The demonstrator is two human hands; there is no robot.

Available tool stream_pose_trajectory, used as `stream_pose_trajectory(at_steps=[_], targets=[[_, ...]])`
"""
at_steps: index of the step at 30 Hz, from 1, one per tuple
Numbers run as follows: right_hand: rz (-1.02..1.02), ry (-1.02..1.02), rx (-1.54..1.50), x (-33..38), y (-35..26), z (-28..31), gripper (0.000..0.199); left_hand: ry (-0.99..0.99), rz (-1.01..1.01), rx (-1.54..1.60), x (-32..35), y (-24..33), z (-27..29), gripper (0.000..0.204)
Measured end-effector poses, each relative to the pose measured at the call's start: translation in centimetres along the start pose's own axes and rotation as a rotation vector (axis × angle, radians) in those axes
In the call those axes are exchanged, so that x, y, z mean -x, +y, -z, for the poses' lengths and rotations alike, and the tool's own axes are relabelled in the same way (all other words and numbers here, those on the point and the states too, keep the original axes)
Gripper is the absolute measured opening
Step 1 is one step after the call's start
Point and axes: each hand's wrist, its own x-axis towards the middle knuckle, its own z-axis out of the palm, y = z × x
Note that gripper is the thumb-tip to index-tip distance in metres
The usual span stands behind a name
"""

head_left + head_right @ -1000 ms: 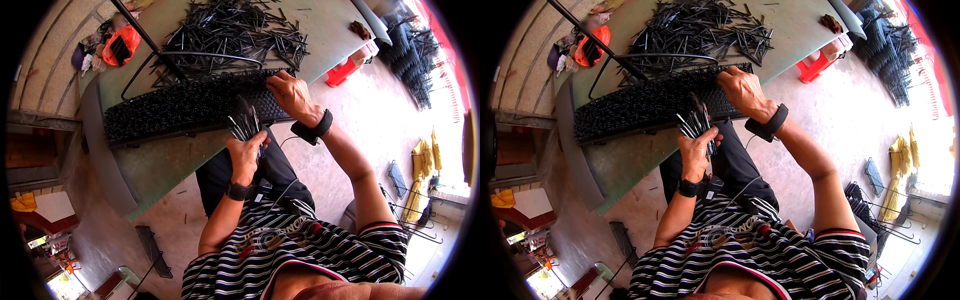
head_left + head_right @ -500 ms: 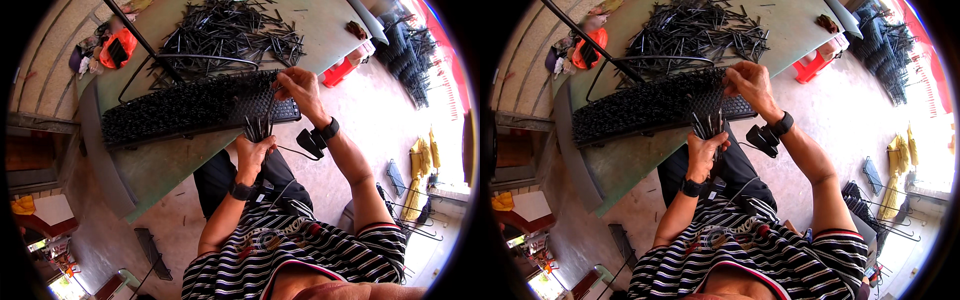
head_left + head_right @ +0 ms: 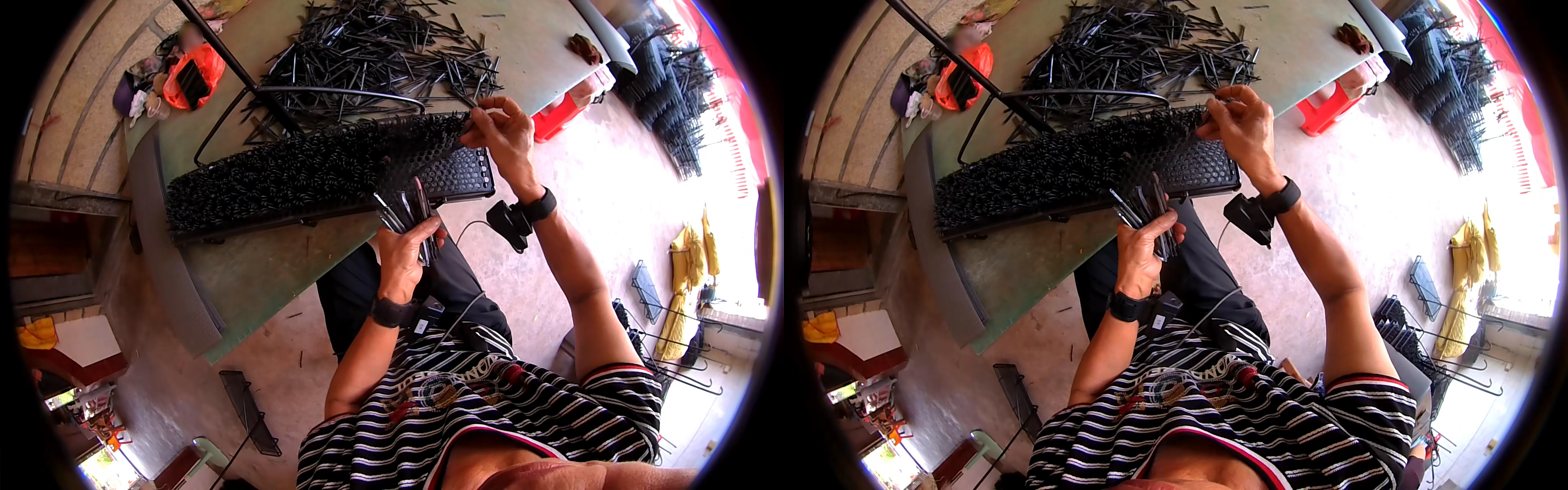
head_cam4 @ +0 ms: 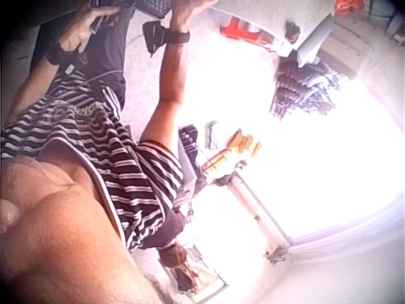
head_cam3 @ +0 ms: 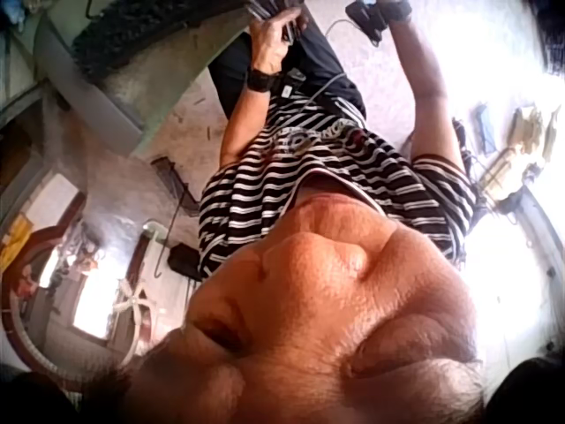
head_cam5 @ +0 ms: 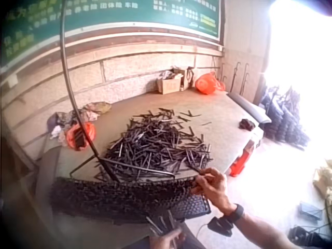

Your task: The person inserts black bristles into a perforated broom head, picking them from a pile on the table and placing them one by one into the holes. The person occasionally gathers bristles into a bundle before continuing the insertion process.

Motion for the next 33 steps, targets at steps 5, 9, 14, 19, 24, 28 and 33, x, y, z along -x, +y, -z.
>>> stream_pose_trajectory(at_steps=[5,9,14,19,24,28,33], targets=[[-0.051,0.035,-0.080,0.9,0.3,1.2,0.023,-0.006,0.028,0.087,-0.3,-0.2,0.1,0.033],[-0.128,0.061,-0.178,1.4,0.8,1.9,0.023,0.011,0.015,0.122,-0.5,-0.4,-0.3,0.034],[-0.236,0.100,-0.286,0.5,1.5,3.0,0.023,-0.010,0.047,0.121,-0.4,-0.3,-0.1,0.034],[-0.373,-0.114,-0.292,-0.2,1.5,3.5,0.020,-0.070,0.160,0.193,-0.4,0.4,-0.1,0.035],[-0.302,-0.264,0.006,1.6,-0.1,1.1,0.024,-0.166,0.201,0.140,-0.1,0.6,-0.6,0.029],[-0.129,-0.172,0.105,0.7,-0.6,1.2,0.020,-0.136,0.073,0.012,-0.3,0.3,-0.7,0.030],[0.226,0.107,0.213,-0.4,-0.9,0.2,0.015,-0.046,0.018,-0.008,0.1,0.9,-1.5,0.030]])
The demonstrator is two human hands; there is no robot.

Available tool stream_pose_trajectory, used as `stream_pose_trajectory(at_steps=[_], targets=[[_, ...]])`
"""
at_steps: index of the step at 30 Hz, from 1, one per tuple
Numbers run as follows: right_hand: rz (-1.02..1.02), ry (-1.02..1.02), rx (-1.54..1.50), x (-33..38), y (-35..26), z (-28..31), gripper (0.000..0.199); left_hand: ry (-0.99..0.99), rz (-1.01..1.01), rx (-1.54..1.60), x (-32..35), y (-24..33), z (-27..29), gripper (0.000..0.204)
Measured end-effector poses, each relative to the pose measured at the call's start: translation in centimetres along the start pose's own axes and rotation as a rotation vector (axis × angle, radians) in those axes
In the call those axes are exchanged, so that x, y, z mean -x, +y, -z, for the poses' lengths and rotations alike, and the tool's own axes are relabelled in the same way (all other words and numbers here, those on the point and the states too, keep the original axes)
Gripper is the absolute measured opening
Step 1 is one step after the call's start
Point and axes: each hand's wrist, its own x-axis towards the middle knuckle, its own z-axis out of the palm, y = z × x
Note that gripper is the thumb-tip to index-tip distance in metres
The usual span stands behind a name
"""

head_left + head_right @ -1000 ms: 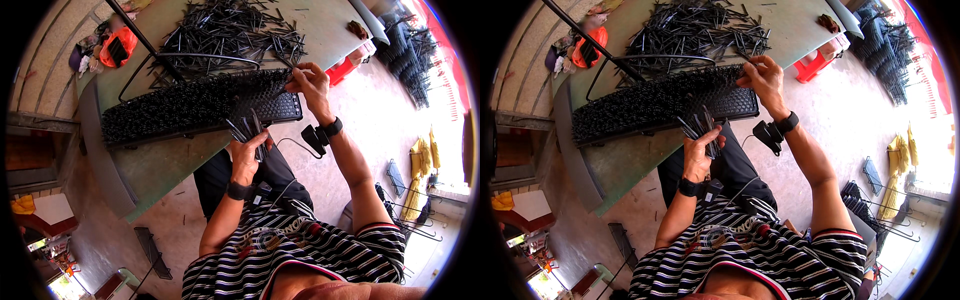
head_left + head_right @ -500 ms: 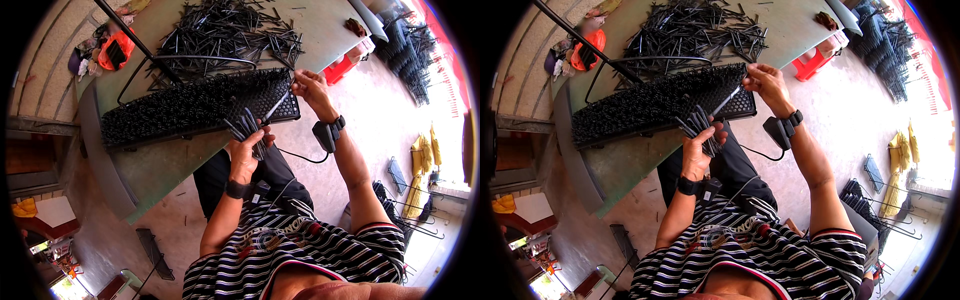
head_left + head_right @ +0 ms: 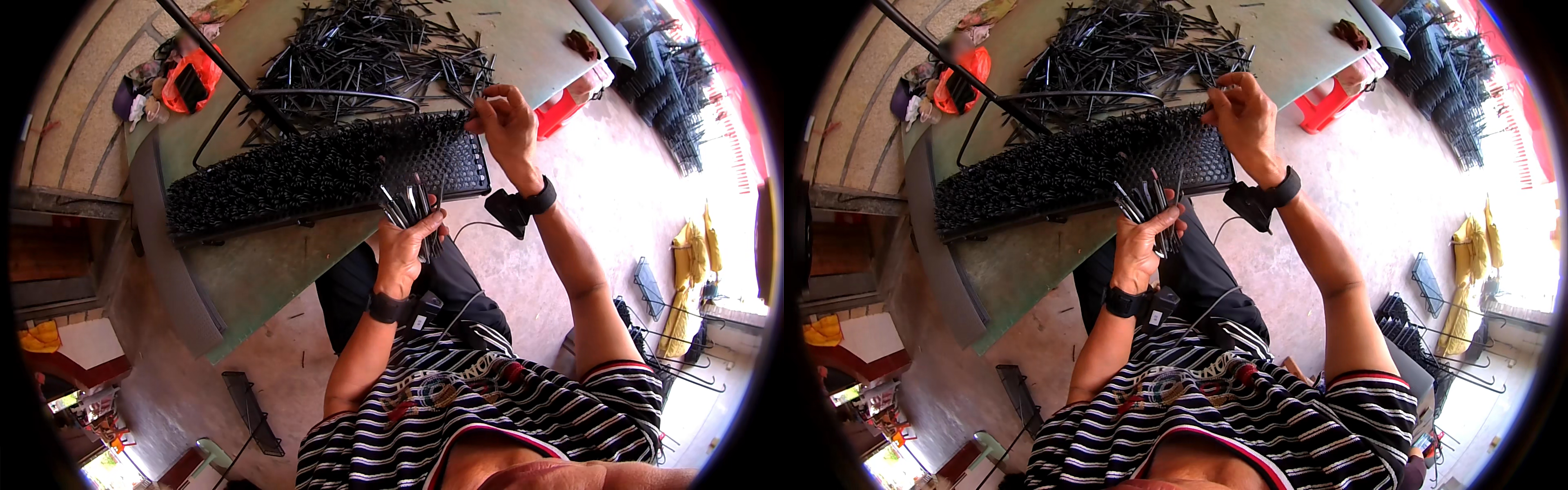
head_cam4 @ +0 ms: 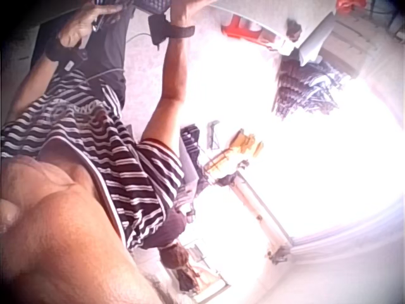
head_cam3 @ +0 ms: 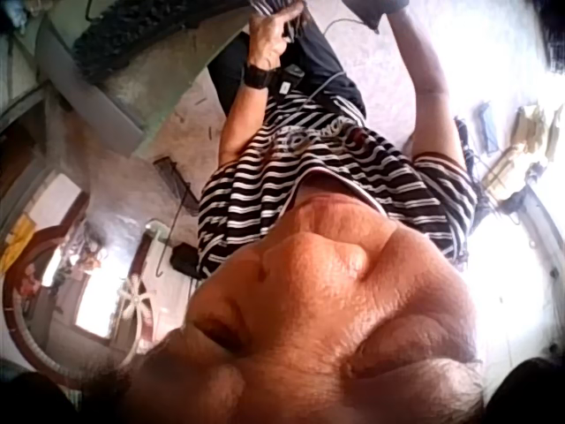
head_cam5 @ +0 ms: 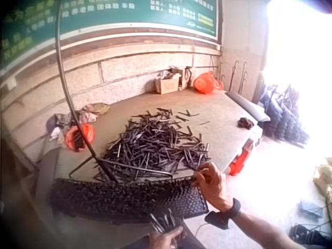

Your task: The person inserts black bristles into a perforated broom head, picking them from a pile on the table and placing them one by one into the holes. The person occasionally gathers bristles into a bundle before continuing the insertion process.

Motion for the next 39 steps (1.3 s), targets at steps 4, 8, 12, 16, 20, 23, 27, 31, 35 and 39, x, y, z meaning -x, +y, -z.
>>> stream_pose_trajectory(at_steps=[4,8,12,16,20,23,27,31,35,39], targets=[[0.126,-0.043,0.106,0.7,1.2,-1.0,0.016,-0.006,0.031,0.006,-0.6,-0.5,0.6,0.026],[0.203,-0.083,0.209,0.9,1.9,-1.4,0.016,0.020,0.055,0.059,-0.6,-0.3,0.5,0.024],[0.463,-0.242,0.387,0.4,2.9,-1.1,0.008,0.023,0.056,0.043,-0.8,-0.4,0.7,0.022],[0.505,-0.299,0.563,0.6,1.9,-1.0,0.013,0.066,0.044,-0.005,-0.7,-0.2,0.4,0.018],[-0.093,-0.472,0.354,2.6,-0.8,-0.2,0.020,0.066,0.030,-0.015,-0.5,0.4,-0.5,0.017],[-0.477,-0.730,0.071,3.3,-0.3,0.7,0.024,0.010,0.022,-0.037,-0.8,0.1,-1.1,0.018],[-0.399,-0.379,-0.159,2.6,-0.5,1.4,0.015,-0.008,0.044,-0.069,-1.0,-0.3,-1.0,0.024],[-0.038,-0.066,-0.046,1.5,0.8,1.0,0.018,-0.048,0.014,0.061,-1.3,-1.3,-0.4,0.025],[0.147,0.014,0.082,1.3,1.6,0.2,0.015,-0.011,0.085,0.114,-0.8,-0.9,-0.7,0.027],[0.215,-0.018,0.171,1.4,2.0,-0.2,0.013,0.031,0.089,0.069,-0.7,-1.0,-0.5,0.029]])
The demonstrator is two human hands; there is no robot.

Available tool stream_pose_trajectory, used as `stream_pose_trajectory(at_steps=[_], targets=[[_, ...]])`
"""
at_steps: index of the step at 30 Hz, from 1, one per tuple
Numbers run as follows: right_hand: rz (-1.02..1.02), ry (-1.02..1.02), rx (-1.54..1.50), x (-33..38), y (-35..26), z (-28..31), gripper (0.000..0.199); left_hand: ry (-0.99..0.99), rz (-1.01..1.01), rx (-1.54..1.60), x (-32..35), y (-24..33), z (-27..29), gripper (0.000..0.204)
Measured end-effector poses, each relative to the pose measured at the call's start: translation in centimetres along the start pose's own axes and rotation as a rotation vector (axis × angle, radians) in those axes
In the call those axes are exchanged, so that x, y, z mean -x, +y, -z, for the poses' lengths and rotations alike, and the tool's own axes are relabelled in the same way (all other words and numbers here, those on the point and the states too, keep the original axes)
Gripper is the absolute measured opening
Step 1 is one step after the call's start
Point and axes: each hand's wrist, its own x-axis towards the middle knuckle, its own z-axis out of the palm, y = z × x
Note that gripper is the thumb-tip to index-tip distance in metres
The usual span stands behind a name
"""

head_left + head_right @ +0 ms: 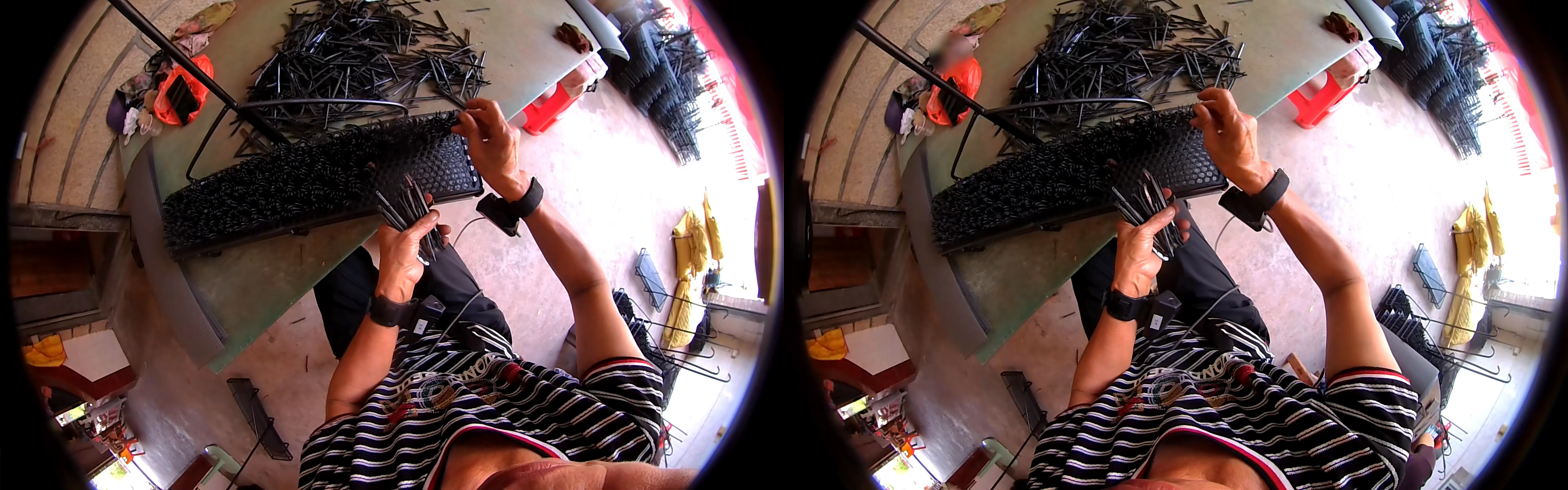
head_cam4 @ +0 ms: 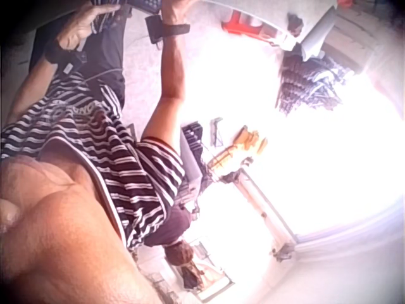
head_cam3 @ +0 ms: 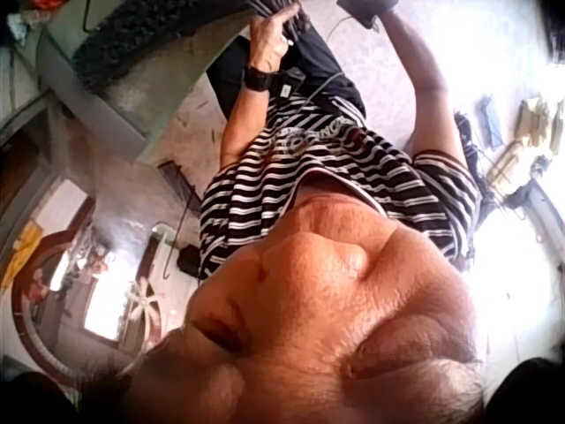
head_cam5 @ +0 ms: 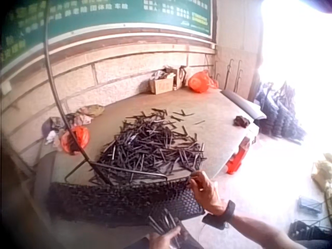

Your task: The person inserts black bristles into a perforated broom head, picking them from a pile on the table and placing them one by one into the holes. The person occasionally gathers bristles into a bundle before continuing the insertion process.

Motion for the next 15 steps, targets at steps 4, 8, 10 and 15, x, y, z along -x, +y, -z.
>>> stream_pose_trajectory(at_steps=[4,8,10,15], targets=[[0.170,-0.166,0.171,-0.8,1.0,0.2,0.008,-0.008,-0.018,-0.061,0.3,0.4,-0.2,0.029],[0.263,-0.267,0.450,-1.4,-0.1,0.7,0.009,-0.011,-0.054,-0.106,0.6,0.6,-0.5,0.022],[0.138,-0.222,0.393,-0.8,-1.8,0.8,0.014,-0.010,-0.058,-0.142,0.6,0.8,-0.7,0.021],[-0.334,-0.771,0.052,0.1,-1.8,1.1,0.022,-0.088,-0.054,-0.245,0.5,0.7,-1.0,0.020]])
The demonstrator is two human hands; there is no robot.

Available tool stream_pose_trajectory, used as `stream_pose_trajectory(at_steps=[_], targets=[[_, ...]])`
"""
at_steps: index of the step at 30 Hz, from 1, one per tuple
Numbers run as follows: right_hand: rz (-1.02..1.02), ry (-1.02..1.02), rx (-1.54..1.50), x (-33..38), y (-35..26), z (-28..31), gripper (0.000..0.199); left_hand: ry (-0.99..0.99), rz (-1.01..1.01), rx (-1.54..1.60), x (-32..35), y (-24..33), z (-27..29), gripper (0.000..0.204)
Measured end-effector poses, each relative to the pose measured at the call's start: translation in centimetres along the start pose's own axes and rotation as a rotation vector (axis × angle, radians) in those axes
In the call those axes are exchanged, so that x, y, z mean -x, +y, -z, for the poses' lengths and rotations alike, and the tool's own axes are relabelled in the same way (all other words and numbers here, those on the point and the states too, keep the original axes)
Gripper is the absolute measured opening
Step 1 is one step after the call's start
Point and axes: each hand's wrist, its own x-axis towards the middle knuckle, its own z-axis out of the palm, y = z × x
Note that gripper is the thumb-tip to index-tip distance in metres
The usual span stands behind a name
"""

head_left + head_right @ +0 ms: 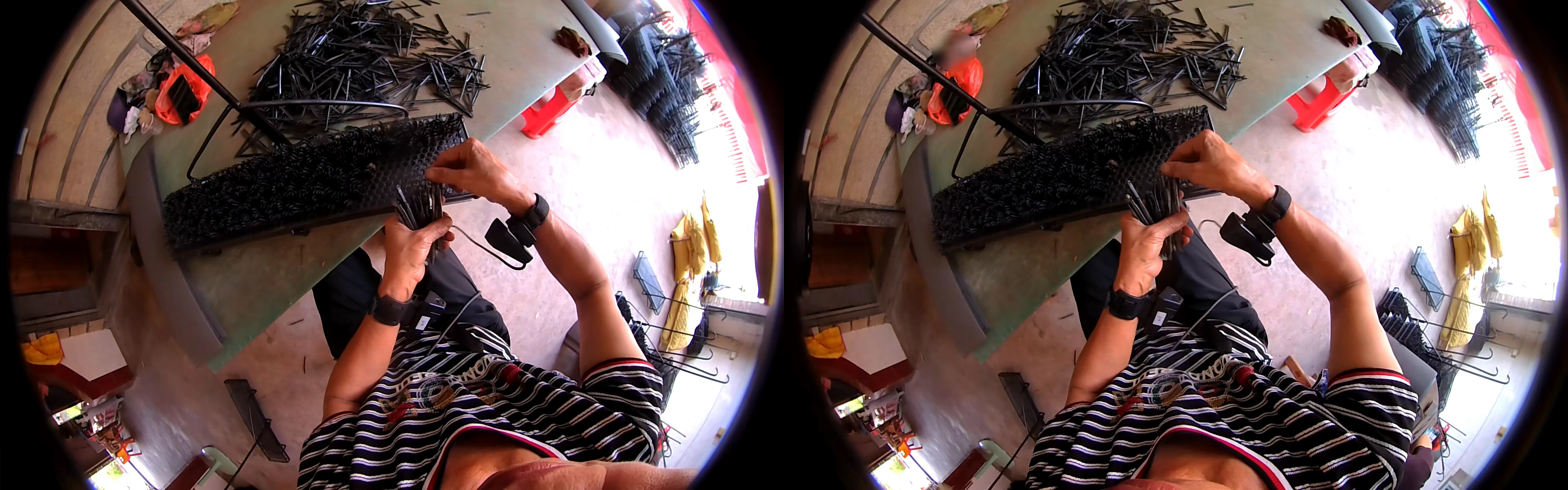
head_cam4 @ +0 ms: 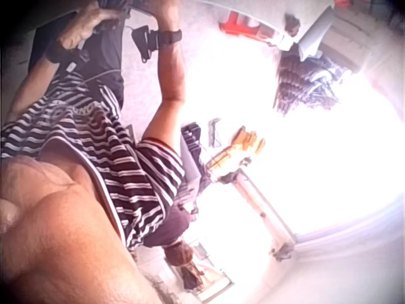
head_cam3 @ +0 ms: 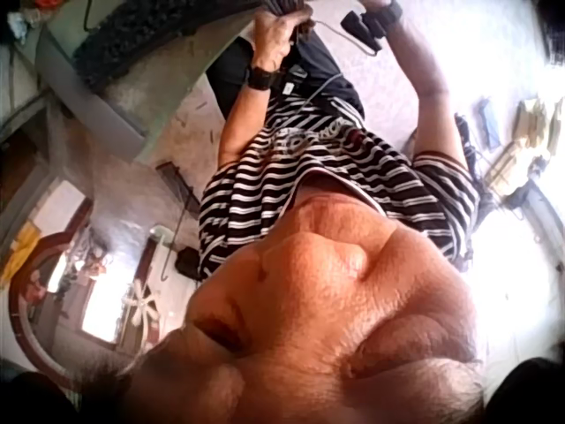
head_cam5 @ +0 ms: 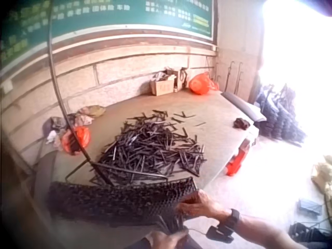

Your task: The person inserts black bristles into a perforated broom head, picking them from a pile on the table and placing them one by one into the holes. The person occasionally gathers bristles into a bundle before continuing the insertion process.

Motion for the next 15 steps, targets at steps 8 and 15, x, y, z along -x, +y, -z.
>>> stream_pose_trajectory(at_steps=[8,15], targets=[[0.101,0.541,-0.497,0.1,1.0,0.8,0.015,0.005,0.025,0.037,-0.4,-1.3,0.4,0.015],[0.412,0.748,0.032,-0.5,0.8,-0.3,0.007,0.019,-0.006,0.129,-0.5,-1.2,0.6,0.017]])
